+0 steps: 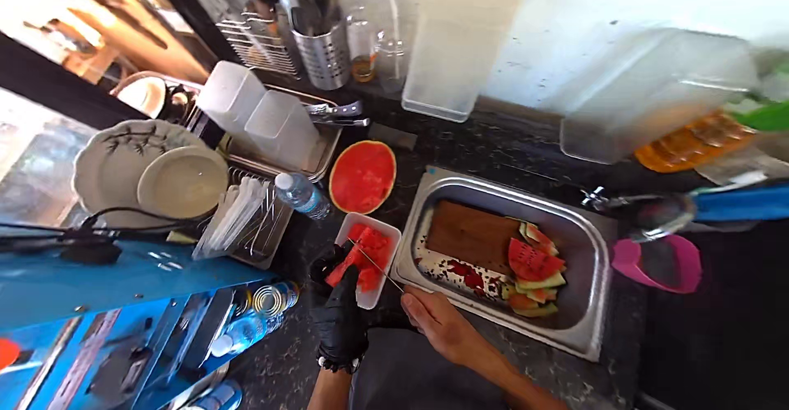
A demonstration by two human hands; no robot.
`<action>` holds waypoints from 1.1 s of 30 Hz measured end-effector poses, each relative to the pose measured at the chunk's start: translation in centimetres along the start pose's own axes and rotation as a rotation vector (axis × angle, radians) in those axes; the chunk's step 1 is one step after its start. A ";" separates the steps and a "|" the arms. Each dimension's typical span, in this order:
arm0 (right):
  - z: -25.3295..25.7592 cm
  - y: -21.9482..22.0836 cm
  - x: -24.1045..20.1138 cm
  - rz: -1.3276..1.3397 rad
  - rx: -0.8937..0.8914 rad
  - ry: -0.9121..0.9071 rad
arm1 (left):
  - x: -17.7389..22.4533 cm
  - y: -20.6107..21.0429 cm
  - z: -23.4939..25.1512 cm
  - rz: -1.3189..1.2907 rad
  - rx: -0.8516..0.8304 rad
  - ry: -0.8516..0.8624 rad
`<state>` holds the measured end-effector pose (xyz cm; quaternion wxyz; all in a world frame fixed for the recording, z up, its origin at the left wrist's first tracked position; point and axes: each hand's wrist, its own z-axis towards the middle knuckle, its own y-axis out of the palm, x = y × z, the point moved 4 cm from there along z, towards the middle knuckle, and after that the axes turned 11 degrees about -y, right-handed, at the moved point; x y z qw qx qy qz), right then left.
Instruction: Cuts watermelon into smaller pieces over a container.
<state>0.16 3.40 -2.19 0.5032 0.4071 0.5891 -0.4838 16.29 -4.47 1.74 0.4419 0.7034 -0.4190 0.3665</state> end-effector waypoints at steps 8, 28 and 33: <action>1.5 1.3 1.1 -0.083 -0.077 -0.012 | -1.1 -3.0 0.8 -0.035 0.110 -0.072; -18.2 -8.0 11.8 0.273 0.625 0.909 | -7.4 5.9 -1.6 0.299 -0.492 0.073; -11.9 -8.9 6.3 -0.452 0.421 0.599 | -5.6 5.7 -0.9 -0.208 -0.255 -0.799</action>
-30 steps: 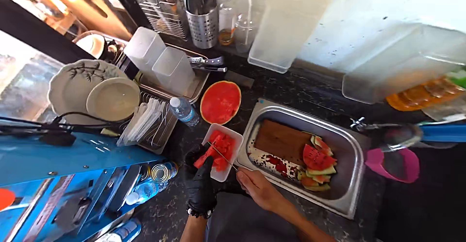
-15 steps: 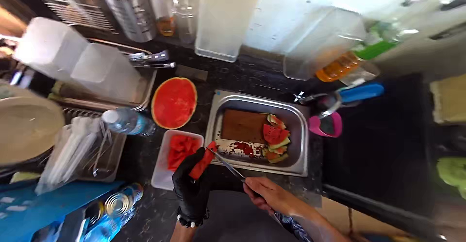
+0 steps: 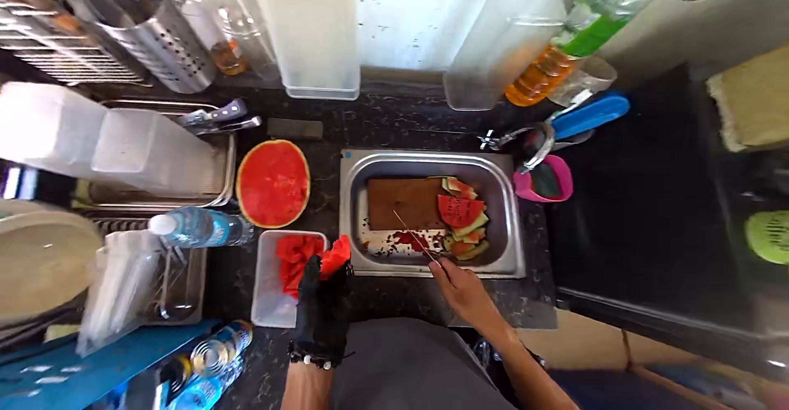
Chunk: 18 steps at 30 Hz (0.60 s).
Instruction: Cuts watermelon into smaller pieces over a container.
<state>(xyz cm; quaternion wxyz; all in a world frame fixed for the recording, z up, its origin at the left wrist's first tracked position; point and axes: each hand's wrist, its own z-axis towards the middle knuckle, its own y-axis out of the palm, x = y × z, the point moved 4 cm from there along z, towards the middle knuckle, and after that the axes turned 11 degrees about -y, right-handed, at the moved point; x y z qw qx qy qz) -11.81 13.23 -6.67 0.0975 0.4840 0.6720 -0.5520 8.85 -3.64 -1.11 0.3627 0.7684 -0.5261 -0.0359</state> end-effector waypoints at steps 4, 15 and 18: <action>1.5 0.3 -9.1 0.142 0.091 -0.380 | 1.6 -1.6 -0.9 -0.163 -0.009 0.024; 1.9 7.2 -15.8 0.379 -0.480 -0.437 | 4.6 -4.7 -3.7 0.016 0.338 0.723; 2.7 8.1 -15.7 0.307 -0.556 -0.386 | 4.5 -5.8 -3.7 -0.008 0.364 0.675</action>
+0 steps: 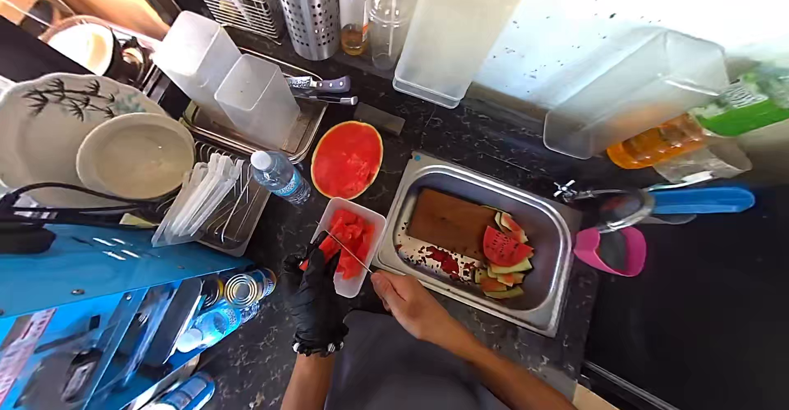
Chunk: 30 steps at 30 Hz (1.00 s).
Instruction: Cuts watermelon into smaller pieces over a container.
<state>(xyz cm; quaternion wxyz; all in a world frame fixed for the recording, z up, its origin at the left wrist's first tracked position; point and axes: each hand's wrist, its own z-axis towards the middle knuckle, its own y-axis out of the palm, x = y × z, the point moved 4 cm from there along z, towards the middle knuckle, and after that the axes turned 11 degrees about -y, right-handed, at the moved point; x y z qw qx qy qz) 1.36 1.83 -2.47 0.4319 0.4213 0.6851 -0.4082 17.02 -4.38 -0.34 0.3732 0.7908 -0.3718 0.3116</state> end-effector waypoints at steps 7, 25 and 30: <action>-0.2 1.0 0.1 0.590 -0.215 0.333 | -0.8 -1.9 1.0 -0.037 -0.009 -0.180; -5.7 -2.5 2.8 0.102 0.190 -0.022 | -4.1 4.6 -1.6 0.103 -0.543 -0.250; -6.9 -4.2 2.8 0.039 0.164 0.086 | -6.0 5.9 -2.2 0.174 -0.475 -0.266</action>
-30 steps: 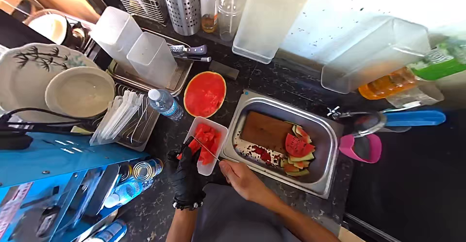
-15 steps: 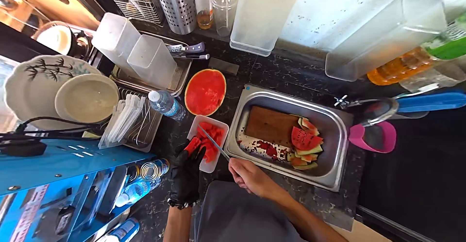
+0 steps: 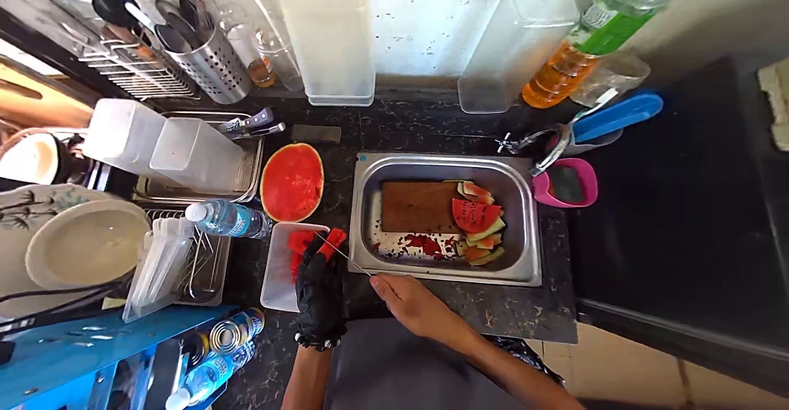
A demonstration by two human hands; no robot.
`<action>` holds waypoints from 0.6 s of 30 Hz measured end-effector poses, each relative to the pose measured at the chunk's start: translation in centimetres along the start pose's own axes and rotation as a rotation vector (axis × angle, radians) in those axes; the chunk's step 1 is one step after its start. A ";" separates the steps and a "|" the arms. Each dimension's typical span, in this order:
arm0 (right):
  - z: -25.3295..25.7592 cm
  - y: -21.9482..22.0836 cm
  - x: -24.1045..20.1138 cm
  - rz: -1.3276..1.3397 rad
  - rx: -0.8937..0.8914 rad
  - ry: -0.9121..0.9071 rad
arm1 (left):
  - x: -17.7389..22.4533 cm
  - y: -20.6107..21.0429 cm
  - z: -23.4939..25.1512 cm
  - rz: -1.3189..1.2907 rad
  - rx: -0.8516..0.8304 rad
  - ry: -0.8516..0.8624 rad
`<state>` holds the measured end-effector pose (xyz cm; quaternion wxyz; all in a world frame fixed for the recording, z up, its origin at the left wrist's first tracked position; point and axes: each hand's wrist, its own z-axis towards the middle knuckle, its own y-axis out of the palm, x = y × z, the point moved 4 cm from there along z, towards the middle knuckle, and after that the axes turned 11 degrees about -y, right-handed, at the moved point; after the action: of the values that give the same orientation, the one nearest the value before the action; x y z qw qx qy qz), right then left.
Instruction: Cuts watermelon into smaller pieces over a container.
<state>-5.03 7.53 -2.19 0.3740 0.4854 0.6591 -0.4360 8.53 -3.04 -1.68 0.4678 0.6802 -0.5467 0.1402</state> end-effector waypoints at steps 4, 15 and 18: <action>-1.4 -1.5 0.5 0.253 -0.002 0.080 | -1.9 2.5 1.4 -0.210 -0.098 -0.029; -4.8 -6.5 1.5 0.705 0.274 0.198 | -7.9 11.2 7.2 -0.571 -0.389 -0.368; -5.6 -7.2 1.9 0.815 0.273 0.201 | -8.3 11.7 7.2 -0.568 -0.478 -0.412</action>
<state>-12.84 12.33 -0.47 0.3819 0.7907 0.3831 -0.2866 -7.04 -3.27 -5.63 0.5135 0.6898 -0.4369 -0.2638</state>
